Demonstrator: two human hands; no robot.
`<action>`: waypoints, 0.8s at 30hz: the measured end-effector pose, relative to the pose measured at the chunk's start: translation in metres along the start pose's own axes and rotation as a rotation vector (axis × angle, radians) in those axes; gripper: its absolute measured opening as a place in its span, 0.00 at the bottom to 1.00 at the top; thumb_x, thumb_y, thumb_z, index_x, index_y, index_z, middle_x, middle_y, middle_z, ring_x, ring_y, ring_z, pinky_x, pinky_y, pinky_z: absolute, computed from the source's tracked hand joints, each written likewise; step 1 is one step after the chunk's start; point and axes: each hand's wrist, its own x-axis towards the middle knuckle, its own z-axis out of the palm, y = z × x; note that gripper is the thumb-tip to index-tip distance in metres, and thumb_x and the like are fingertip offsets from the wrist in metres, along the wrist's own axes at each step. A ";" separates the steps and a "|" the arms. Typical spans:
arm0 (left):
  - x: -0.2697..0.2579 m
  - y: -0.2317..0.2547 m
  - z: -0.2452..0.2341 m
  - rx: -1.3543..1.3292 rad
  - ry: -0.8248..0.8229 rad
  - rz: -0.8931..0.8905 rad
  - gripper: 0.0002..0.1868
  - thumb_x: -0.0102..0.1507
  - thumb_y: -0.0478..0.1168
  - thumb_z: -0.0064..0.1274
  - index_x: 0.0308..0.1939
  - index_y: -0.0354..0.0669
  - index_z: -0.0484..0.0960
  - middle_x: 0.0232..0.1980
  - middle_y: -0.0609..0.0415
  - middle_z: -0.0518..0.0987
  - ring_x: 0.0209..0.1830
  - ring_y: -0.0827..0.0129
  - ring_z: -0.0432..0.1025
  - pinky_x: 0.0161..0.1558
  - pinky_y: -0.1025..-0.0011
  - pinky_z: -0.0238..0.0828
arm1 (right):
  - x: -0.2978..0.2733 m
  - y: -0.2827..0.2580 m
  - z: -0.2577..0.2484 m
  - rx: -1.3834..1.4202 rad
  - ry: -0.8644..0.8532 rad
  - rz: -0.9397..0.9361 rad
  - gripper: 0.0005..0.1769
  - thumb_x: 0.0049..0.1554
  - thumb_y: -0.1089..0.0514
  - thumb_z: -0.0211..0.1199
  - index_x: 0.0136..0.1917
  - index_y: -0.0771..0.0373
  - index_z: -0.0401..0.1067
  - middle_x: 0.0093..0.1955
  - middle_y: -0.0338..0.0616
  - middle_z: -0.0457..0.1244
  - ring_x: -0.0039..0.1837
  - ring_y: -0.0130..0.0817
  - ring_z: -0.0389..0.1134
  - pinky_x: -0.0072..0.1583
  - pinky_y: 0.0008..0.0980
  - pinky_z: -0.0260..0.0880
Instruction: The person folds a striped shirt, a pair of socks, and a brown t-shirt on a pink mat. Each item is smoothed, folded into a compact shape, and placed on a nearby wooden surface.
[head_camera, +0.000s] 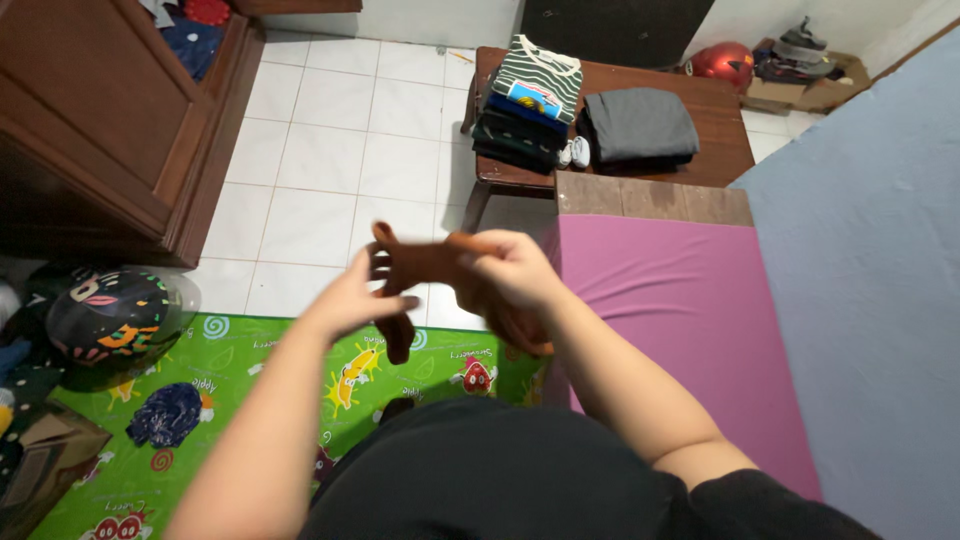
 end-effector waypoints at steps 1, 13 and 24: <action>0.003 0.006 0.012 0.130 0.007 -0.034 0.57 0.46 0.47 0.78 0.69 0.34 0.55 0.63 0.40 0.73 0.64 0.52 0.70 0.58 0.59 0.69 | -0.003 -0.005 0.008 -0.020 -0.082 0.086 0.13 0.59 0.62 0.63 0.57 0.66 0.78 0.41 0.44 0.69 0.43 0.33 0.69 0.46 0.33 0.70; -0.009 -0.029 -0.016 0.444 0.197 -0.119 0.18 0.58 0.52 0.62 0.44 0.44 0.86 0.45 0.45 0.81 0.46 0.51 0.76 0.50 0.59 0.72 | -0.016 -0.042 -0.027 -0.539 0.196 -0.396 0.10 0.58 0.65 0.65 0.54 0.63 0.78 0.47 0.40 0.69 0.50 0.29 0.70 0.54 0.27 0.70; 0.009 0.029 -0.064 0.241 0.470 0.285 0.11 0.69 0.43 0.53 0.49 0.42 0.84 0.47 0.49 0.80 0.48 0.57 0.75 0.51 0.64 0.71 | -0.012 0.042 -0.096 -0.333 0.629 -0.080 0.11 0.61 0.56 0.66 0.53 0.66 0.78 0.47 0.39 0.71 0.49 0.24 0.69 0.53 0.26 0.70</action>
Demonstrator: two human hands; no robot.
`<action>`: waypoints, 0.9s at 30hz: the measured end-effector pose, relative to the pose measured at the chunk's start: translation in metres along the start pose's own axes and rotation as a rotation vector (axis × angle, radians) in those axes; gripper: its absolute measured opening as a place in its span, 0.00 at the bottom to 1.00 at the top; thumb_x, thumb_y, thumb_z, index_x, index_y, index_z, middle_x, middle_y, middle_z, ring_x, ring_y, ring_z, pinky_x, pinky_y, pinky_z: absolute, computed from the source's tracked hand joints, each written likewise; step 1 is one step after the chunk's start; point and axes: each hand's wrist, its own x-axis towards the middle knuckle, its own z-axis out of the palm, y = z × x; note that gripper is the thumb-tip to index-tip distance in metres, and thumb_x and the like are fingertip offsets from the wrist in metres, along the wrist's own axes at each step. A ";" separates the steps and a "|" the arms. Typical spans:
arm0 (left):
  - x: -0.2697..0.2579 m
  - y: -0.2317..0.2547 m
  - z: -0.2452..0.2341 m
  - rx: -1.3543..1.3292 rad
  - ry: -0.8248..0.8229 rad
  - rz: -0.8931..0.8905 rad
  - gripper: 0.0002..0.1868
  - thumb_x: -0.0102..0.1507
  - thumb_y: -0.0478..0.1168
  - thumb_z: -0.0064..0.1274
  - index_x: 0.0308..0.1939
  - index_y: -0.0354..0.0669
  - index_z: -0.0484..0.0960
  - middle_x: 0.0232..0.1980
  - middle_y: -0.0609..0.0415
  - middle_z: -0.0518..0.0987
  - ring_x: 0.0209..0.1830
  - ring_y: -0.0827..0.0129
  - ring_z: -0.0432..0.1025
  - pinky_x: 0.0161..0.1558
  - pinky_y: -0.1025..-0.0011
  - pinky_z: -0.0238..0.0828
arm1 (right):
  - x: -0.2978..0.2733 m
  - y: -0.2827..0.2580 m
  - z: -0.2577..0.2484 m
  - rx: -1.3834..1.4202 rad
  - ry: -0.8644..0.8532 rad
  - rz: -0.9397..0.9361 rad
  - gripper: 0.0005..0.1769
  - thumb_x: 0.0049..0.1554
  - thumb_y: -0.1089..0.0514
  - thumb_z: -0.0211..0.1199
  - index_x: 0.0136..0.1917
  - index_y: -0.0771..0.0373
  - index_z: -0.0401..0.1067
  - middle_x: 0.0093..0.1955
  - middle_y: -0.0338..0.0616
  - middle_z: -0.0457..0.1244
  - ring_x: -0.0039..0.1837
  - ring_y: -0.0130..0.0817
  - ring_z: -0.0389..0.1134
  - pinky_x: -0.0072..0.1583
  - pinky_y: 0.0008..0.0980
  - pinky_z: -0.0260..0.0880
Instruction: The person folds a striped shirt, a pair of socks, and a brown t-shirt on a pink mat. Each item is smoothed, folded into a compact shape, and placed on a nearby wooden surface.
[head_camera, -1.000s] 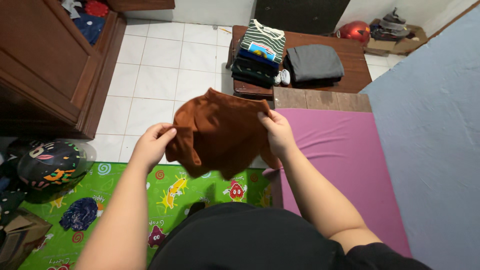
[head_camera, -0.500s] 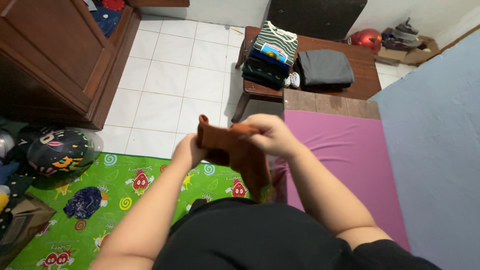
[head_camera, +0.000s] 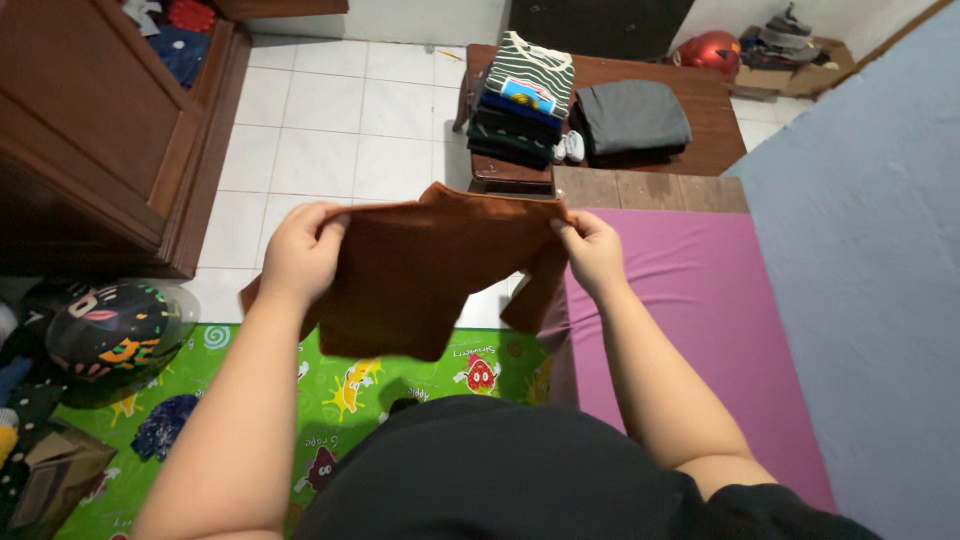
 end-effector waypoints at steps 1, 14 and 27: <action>0.005 0.010 0.001 -0.018 0.033 0.007 0.10 0.69 0.42 0.53 0.49 0.42 0.83 0.47 0.50 0.80 0.48 0.58 0.75 0.51 0.64 0.71 | 0.001 0.010 -0.001 0.212 -0.063 0.092 0.13 0.63 0.55 0.64 0.55 0.66 0.77 0.49 0.39 0.71 0.50 0.24 0.69 0.54 0.25 0.70; 0.062 0.087 -0.009 -0.096 0.211 0.316 0.11 0.65 0.25 0.54 0.46 0.43 0.83 0.44 0.52 0.79 0.39 0.68 0.74 0.43 0.71 0.72 | -0.023 -0.004 -0.001 -0.812 -0.082 -0.037 0.16 0.58 0.52 0.71 0.50 0.68 0.79 0.48 0.48 0.68 0.53 0.45 0.69 0.55 0.38 0.69; 0.138 -0.016 -0.008 0.807 -0.658 0.088 0.18 0.58 0.42 0.56 0.52 0.59 0.88 0.48 0.47 0.84 0.47 0.49 0.79 0.48 0.52 0.76 | -0.053 0.060 -0.038 0.252 0.285 0.731 0.19 0.63 0.56 0.49 0.61 0.63 0.75 0.55 0.48 0.70 0.53 0.39 0.70 0.56 0.41 0.70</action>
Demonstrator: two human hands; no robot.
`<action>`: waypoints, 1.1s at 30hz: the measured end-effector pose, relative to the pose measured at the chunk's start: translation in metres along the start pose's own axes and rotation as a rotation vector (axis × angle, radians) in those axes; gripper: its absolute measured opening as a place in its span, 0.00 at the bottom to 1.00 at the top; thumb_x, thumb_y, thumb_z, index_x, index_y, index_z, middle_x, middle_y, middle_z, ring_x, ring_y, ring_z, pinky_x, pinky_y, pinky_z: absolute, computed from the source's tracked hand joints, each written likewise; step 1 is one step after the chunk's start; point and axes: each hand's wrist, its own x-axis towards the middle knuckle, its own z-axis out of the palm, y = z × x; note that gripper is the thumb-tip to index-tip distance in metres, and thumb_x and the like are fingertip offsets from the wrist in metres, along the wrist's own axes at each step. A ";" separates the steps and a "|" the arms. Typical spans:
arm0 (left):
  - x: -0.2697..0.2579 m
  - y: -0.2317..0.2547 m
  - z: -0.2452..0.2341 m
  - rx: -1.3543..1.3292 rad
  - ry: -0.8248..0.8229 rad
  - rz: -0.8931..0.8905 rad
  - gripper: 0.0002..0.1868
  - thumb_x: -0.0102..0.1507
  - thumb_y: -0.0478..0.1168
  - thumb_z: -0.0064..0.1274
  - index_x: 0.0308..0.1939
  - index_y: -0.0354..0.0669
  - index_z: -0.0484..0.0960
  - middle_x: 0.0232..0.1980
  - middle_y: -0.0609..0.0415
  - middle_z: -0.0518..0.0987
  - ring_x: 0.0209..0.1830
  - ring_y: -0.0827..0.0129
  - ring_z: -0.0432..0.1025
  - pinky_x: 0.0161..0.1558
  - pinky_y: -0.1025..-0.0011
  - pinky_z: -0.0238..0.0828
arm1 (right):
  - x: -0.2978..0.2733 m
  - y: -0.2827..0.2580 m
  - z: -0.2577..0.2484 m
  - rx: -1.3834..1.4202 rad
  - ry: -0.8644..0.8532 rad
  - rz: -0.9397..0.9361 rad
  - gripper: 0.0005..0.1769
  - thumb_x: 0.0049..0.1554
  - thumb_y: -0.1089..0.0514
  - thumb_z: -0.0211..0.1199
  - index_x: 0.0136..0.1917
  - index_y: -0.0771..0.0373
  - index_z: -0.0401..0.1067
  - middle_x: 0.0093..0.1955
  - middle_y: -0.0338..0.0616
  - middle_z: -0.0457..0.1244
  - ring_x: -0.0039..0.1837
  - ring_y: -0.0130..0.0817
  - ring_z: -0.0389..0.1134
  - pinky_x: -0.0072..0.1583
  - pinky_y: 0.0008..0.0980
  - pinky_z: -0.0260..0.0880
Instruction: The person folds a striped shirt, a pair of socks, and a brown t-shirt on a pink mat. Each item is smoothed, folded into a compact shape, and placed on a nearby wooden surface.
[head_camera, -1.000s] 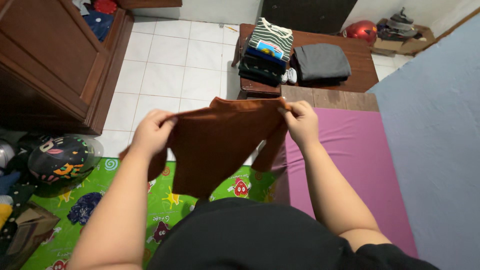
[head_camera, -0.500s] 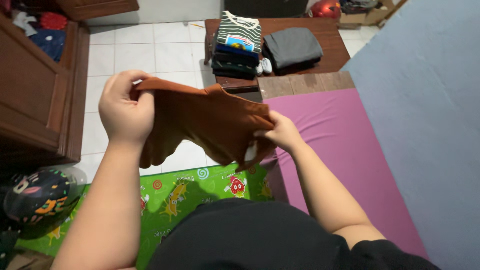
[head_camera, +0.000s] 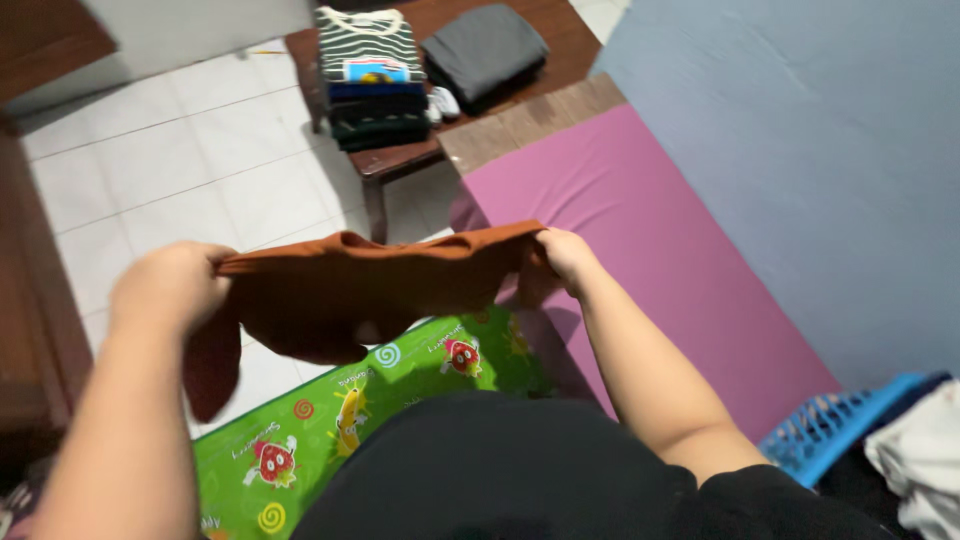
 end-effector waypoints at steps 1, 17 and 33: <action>0.006 0.001 0.019 -0.138 0.039 0.016 0.17 0.60 0.41 0.53 0.52 0.56 0.87 0.48 0.45 0.84 0.48 0.48 0.78 0.49 0.53 0.75 | -0.006 0.001 -0.002 0.077 -0.049 -0.027 0.20 0.63 0.56 0.49 0.63 0.63 0.74 0.58 0.48 0.69 0.57 0.39 0.70 0.60 0.41 0.69; 0.068 0.218 -0.042 -2.060 -0.563 0.801 0.14 0.76 0.37 0.44 0.59 0.28 0.75 0.59 0.38 0.79 0.57 0.55 0.77 0.64 0.62 0.75 | -0.216 -0.079 -0.201 0.752 -0.090 -0.593 0.25 0.69 0.53 0.42 0.70 0.71 0.65 0.71 0.57 0.64 0.73 0.53 0.65 0.77 0.52 0.63; -0.066 0.520 0.025 -1.620 -1.202 0.778 0.09 0.69 0.35 0.48 0.50 0.36 0.78 0.41 0.47 0.81 0.39 0.64 0.77 0.43 0.67 0.76 | -0.336 -0.051 -0.515 0.558 0.655 -1.161 0.16 0.74 0.53 0.50 0.63 0.67 0.70 0.60 0.47 0.67 0.62 0.40 0.70 0.67 0.41 0.73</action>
